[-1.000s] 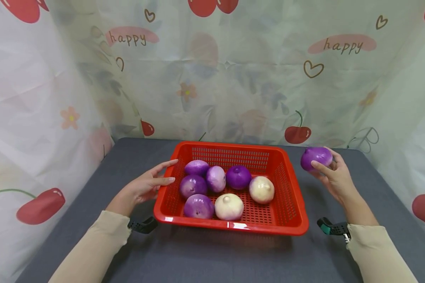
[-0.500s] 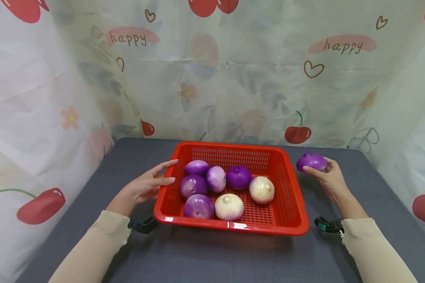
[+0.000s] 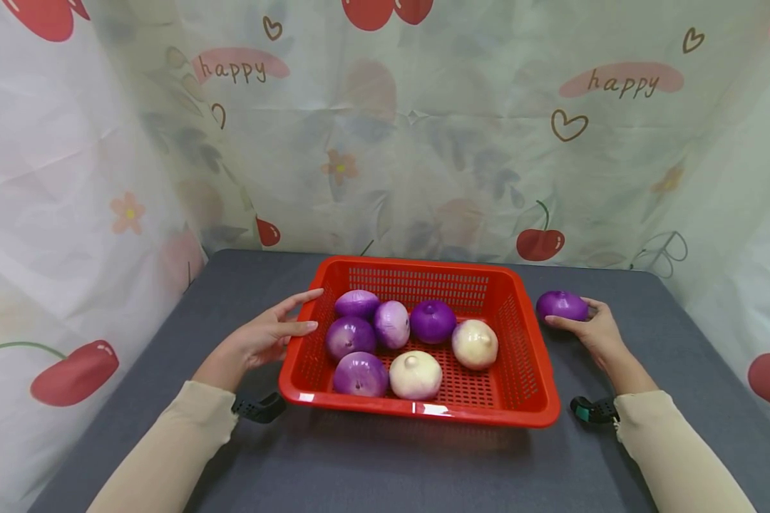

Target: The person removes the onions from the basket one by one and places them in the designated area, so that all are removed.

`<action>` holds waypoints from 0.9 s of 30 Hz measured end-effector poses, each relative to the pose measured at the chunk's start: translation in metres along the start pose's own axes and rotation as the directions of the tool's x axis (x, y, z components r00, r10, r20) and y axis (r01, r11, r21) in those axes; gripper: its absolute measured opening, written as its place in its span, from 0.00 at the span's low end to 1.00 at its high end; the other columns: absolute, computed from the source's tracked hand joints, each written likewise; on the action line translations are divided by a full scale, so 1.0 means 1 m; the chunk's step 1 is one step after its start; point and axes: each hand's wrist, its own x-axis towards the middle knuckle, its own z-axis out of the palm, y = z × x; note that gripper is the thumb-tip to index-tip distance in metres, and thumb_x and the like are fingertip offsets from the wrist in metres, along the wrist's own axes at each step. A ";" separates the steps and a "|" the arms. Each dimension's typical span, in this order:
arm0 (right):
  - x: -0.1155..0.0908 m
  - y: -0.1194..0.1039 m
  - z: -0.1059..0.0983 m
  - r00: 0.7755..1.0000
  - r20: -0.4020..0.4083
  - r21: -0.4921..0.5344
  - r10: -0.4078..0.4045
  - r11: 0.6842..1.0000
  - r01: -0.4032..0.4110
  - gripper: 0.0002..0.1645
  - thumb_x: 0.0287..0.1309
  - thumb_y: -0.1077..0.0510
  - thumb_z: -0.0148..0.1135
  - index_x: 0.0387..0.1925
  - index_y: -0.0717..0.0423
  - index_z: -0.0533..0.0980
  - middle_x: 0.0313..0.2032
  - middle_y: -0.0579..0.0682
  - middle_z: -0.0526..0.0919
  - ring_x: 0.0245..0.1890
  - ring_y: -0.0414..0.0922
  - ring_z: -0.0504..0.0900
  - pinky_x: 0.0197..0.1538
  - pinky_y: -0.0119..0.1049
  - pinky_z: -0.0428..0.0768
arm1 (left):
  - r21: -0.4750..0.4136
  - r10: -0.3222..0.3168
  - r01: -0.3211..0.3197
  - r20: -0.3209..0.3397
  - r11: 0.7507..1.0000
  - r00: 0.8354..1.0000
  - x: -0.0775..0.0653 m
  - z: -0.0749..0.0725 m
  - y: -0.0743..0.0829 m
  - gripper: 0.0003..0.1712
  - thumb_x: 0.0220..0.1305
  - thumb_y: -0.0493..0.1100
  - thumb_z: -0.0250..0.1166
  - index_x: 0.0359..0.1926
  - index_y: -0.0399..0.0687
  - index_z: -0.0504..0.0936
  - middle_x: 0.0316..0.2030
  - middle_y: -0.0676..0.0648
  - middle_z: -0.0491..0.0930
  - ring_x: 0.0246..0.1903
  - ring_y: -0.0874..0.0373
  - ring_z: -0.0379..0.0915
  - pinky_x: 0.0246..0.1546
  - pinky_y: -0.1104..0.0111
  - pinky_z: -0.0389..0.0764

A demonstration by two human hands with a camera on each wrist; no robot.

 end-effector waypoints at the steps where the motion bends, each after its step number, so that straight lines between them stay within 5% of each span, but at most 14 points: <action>1: 0.001 0.001 0.000 1.000 -0.007 -0.015 0.005 1.000 -0.005 0.64 0.55 0.44 0.67 0.72 0.70 0.37 0.69 0.76 0.47 0.67 0.67 0.55 0.67 0.63 0.61 | 0.001 0.000 0.000 0.000 1.000 1.000 0.000 0.000 0.000 0.40 0.66 0.42 0.63 0.73 0.70 0.55 0.69 0.39 0.60 0.55 0.43 0.77 0.49 0.47 0.80; 27: 0.001 0.000 -0.004 0.996 0.084 -0.101 0.039 0.994 -0.030 0.65 0.57 0.40 0.65 0.72 0.71 0.35 0.69 0.78 0.46 0.69 0.69 0.52 0.68 0.65 0.56 | 0.000 0.004 -0.004 0.005 1.000 1.000 -0.001 0.000 0.000 0.40 0.66 0.42 0.63 0.73 0.69 0.55 0.69 0.38 0.60 0.54 0.43 0.78 0.49 0.48 0.80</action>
